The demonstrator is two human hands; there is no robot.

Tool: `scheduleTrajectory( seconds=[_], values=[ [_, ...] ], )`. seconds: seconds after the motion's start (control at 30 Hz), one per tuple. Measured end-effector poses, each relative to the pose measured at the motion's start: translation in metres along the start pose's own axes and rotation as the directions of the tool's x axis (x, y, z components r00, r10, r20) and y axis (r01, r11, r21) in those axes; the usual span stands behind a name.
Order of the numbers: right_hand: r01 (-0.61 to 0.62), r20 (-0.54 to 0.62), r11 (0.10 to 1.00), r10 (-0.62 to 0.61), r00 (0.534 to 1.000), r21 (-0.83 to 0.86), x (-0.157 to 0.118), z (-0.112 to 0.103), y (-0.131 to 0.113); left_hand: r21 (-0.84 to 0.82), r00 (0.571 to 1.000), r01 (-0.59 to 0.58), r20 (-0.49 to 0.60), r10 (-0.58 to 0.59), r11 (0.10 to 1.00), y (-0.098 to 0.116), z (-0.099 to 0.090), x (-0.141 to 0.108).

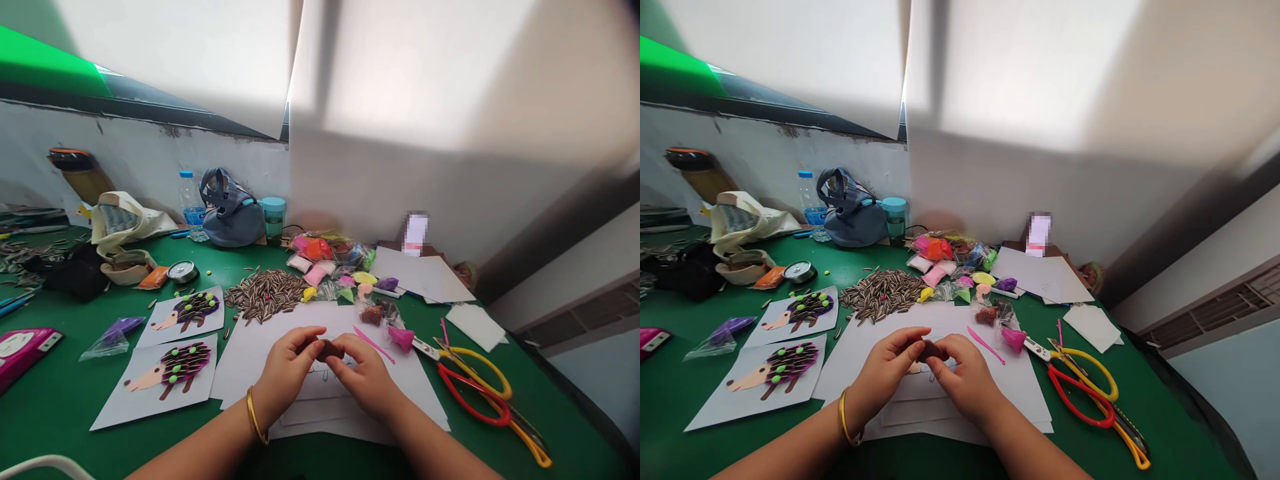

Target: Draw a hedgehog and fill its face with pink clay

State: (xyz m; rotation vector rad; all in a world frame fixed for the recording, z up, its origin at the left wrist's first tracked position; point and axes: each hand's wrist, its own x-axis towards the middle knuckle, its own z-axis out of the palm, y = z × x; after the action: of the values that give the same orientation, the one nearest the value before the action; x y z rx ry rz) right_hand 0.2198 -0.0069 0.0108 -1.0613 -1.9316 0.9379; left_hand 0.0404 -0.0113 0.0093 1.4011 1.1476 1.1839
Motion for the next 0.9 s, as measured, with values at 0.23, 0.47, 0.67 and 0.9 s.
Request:
scheduleTrajectory(
  seconds=[0.23,0.47,0.67,0.9],
  values=[
    [-0.055,-0.047,0.998,0.053,0.997,-0.040,-0.0007,0.0028,0.0020,0.173,0.960,-0.278,0.077,0.268,0.945,0.0007,0.0011,-0.0055],
    [-0.047,-0.043,0.998,0.045,0.998,-0.037,-0.0014,0.0032,-0.0007,0.209,0.963,-0.269,0.087,0.256,0.940,0.0026,0.0009,-0.0034],
    [-0.068,-0.048,0.996,0.066,0.997,-0.059,-0.0009,0.0018,-0.0009,0.142,0.983,-0.179,0.059,0.172,0.974,0.0002,0.0019,-0.0037],
    [-0.026,-0.041,0.998,0.024,0.999,-0.051,-0.0018,0.0025,-0.0024,0.194,0.980,-0.196,0.071,0.185,0.961,0.0020,0.0017,-0.0027]
  ],
)
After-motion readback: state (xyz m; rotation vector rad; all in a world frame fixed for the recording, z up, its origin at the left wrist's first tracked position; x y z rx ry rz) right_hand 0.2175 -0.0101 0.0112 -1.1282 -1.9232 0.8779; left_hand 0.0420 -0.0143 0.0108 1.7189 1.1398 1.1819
